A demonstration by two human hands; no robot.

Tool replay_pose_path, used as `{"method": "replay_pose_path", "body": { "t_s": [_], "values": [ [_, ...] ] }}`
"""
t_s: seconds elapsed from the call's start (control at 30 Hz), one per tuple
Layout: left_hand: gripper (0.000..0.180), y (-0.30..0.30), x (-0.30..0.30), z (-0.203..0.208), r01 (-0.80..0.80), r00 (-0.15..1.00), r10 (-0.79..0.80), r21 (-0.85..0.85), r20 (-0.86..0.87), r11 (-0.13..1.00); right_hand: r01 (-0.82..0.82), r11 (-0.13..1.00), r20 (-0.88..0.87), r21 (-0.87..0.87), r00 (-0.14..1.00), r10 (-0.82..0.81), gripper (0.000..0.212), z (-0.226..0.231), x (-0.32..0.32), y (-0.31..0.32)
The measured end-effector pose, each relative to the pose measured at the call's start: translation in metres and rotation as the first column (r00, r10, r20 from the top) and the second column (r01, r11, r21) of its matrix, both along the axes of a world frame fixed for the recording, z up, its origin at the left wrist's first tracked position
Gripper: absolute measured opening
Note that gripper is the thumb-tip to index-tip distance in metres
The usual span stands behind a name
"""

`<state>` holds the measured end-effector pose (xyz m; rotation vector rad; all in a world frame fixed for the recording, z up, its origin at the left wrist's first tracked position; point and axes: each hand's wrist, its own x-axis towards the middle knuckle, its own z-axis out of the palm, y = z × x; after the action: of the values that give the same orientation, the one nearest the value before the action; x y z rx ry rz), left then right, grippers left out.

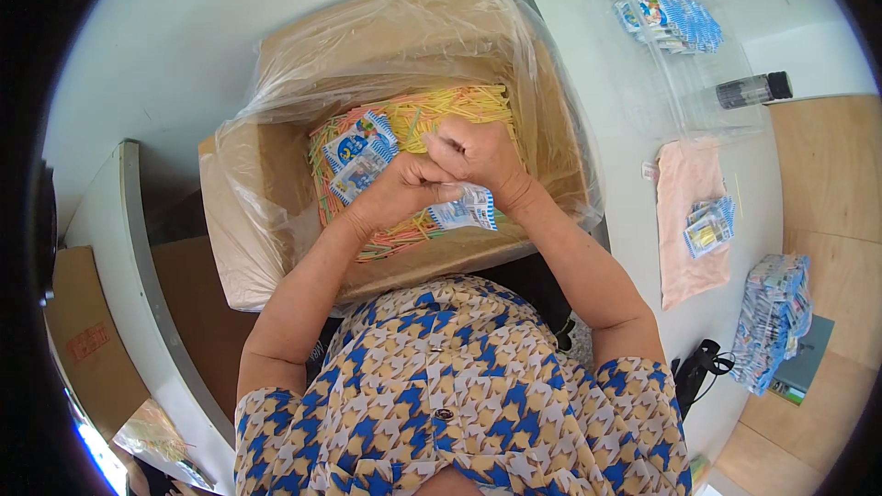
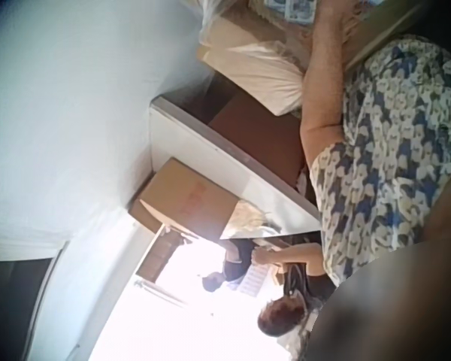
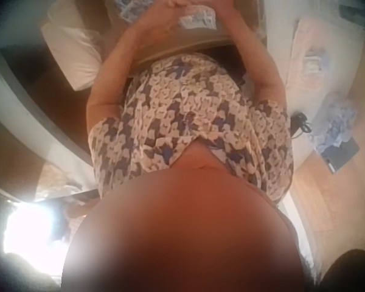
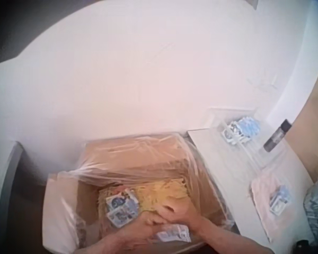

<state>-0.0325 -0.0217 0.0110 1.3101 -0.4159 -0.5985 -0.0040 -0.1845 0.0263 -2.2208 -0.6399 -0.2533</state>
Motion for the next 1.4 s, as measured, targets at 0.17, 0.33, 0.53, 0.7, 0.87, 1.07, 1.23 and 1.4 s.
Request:
{"method": "replay_pose_path", "body": {
  "t_s": [0.17,0.33,0.53,0.7,0.87,1.07,1.23,1.4],
  "values": [
    [0.01,0.001,0.003,-0.004,0.012,1.0,-0.013,0.04,0.023,0.999,0.156,0.965,-0.221,0.211,0.969,-0.109,0.029,0.014,0.008,-0.002],
    [0.009,0.001,0.003,-0.005,-0.029,0.975,-0.014,0.192,0.22,0.981,0.104,0.986,-0.245,0.127,0.967,-0.071,0.021,0.014,0.005,0.0],
    [0.008,0.0,0.003,-0.017,0.009,0.978,-0.061,0.252,0.2,0.968,0.05,0.965,-0.188,0.259,0.982,0.0,0.032,0.016,-0.008,0.004],
    [0.008,-0.001,0.002,-0.016,0.092,0.975,-0.116,0.131,0.189,0.987,0.105,0.988,-0.162,0.113,0.983,-0.086,0.018,0.003,-0.006,-0.014],
    [0.009,0.015,0.007,-0.021,0.207,0.859,-0.333,0.331,0.389,0.921,0.214,0.969,-0.281,0.128,0.944,-0.171,0.021,0.008,-0.004,-0.035],
    [0.013,0.017,0.013,-0.003,0.23,0.973,-0.23,0.023,-0.007,0.973,0.139,0.976,-0.239,0.166,0.966,-0.097,0.022,0.006,-0.012,-0.015],
    [0.013,0.018,0.012,-0.002,0.255,0.967,-0.249,0.137,-0.06,0.957,0.111,0.983,-0.221,0.149,0.972,-0.076,0.024,0.005,-0.019,0.0],
    [0.014,0.02,0.011,-0.004,0.278,0.955,-0.262,0.111,-0.136,0.954,0.179,0.983,-0.295,0.048,0.942,-0.158,0.016,0.024,-0.021,-0.027]
  ]
}}
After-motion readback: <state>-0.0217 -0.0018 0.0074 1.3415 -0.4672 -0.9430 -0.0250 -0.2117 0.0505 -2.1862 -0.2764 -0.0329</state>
